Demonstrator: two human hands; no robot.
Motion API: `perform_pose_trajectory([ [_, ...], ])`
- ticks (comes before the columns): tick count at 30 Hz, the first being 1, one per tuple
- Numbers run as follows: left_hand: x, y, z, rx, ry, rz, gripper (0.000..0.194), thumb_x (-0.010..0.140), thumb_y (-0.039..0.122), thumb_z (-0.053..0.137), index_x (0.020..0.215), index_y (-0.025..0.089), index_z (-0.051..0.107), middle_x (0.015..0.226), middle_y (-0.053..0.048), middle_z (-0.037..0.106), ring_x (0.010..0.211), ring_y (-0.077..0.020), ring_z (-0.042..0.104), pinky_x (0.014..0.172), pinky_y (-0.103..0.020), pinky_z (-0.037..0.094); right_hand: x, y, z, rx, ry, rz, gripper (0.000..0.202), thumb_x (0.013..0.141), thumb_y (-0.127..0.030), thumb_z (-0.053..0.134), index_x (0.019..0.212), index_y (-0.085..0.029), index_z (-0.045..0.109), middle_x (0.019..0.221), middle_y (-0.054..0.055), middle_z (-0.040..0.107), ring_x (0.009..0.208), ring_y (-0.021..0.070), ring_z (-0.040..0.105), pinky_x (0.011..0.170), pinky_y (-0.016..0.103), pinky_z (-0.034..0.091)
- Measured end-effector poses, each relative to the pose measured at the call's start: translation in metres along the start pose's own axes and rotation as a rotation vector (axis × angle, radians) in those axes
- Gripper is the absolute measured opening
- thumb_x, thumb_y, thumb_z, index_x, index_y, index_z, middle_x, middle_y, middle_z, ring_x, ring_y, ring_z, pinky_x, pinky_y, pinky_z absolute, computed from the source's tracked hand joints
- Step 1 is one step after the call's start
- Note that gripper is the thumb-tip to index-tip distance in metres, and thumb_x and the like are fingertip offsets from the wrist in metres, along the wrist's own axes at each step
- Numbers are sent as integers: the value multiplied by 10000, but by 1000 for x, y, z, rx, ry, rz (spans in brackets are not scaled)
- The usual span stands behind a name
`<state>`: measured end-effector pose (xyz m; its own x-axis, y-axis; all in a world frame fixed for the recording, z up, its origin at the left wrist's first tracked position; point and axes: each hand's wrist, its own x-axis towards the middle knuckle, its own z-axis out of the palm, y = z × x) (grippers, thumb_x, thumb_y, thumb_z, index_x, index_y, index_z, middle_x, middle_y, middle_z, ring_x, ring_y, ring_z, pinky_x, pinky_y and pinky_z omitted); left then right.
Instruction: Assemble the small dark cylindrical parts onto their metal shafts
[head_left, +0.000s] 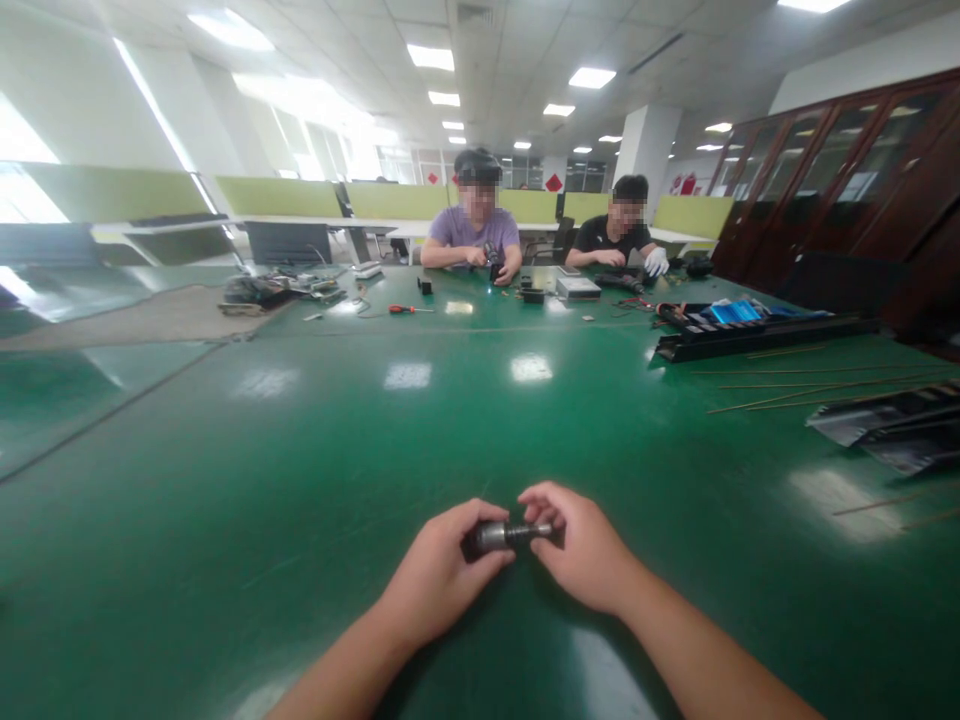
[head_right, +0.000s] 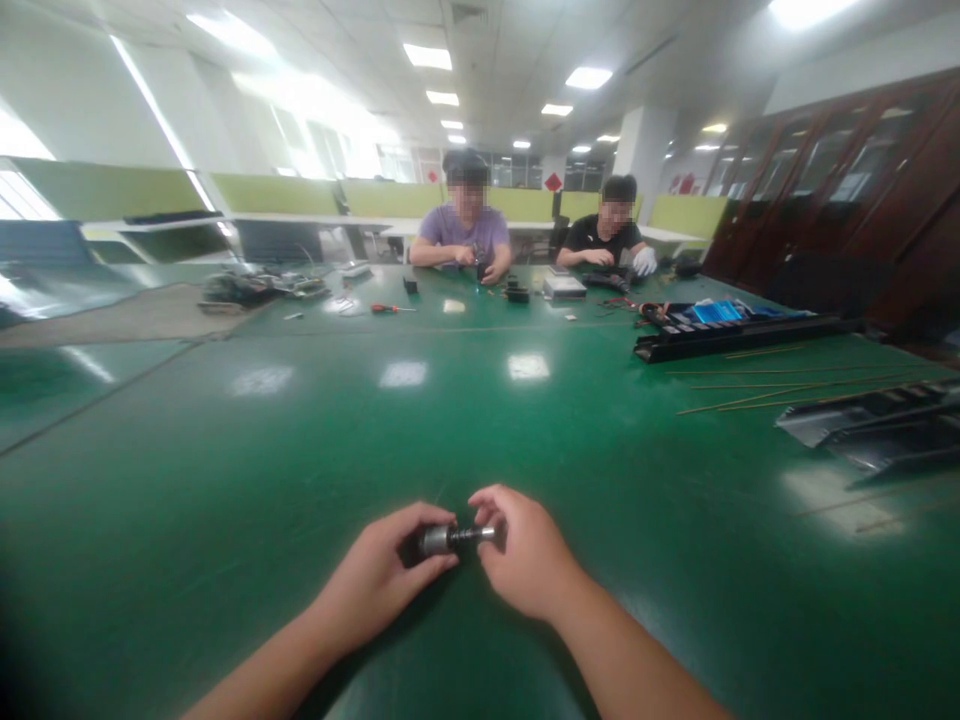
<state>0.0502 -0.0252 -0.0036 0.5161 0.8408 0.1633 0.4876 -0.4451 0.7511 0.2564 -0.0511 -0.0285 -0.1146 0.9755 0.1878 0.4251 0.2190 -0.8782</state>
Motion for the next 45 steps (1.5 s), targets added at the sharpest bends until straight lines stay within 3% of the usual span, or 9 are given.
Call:
perform_pose_trajectory([
  [10, 0, -5, -1, 55, -33, 60, 227, 857, 325, 668, 1073, 255, 663, 962, -41, 629, 906, -209, 596, 811, -318, 478, 10, 9, 5, 80, -15, 54, 395, 681, 4, 573, 1001, -208, 669, 871, 21, 691, 724, 156, 629, 652, 257, 489],
  [17, 3, -3, 1, 27, -21, 36, 264, 825, 309, 678, 1078, 237, 649, 1024, -51, 688, 951, -231, 626, 880, -357, 492, 6, 2, 0, 45, -48, 32, 365, 682, -28, 605, 986, -219, 676, 848, 10, 690, 751, 171, 636, 698, 278, 494],
  [26, 4, 0, 0, -8, 54, 10, 211, 777, 195, 686, 980, 234, 641, 935, 2, 680, 869, -191, 628, 783, -291, 466, 3, -8, 1, 21, -41, 15, 297, 685, -66, 637, 933, -220, 693, 822, 6, 699, 732, 176, 636, 705, 286, 490],
  [45, 2, 2, 3, 16, 57, -32, 183, 794, 294, 726, 959, 235, 673, 926, 6, 698, 884, -196, 645, 793, -298, 463, 2, -14, -1, 5, -10, 0, 163, 760, -156, 693, 895, -205, 771, 868, 30, 749, 797, 189, 690, 732, 283, 525],
])
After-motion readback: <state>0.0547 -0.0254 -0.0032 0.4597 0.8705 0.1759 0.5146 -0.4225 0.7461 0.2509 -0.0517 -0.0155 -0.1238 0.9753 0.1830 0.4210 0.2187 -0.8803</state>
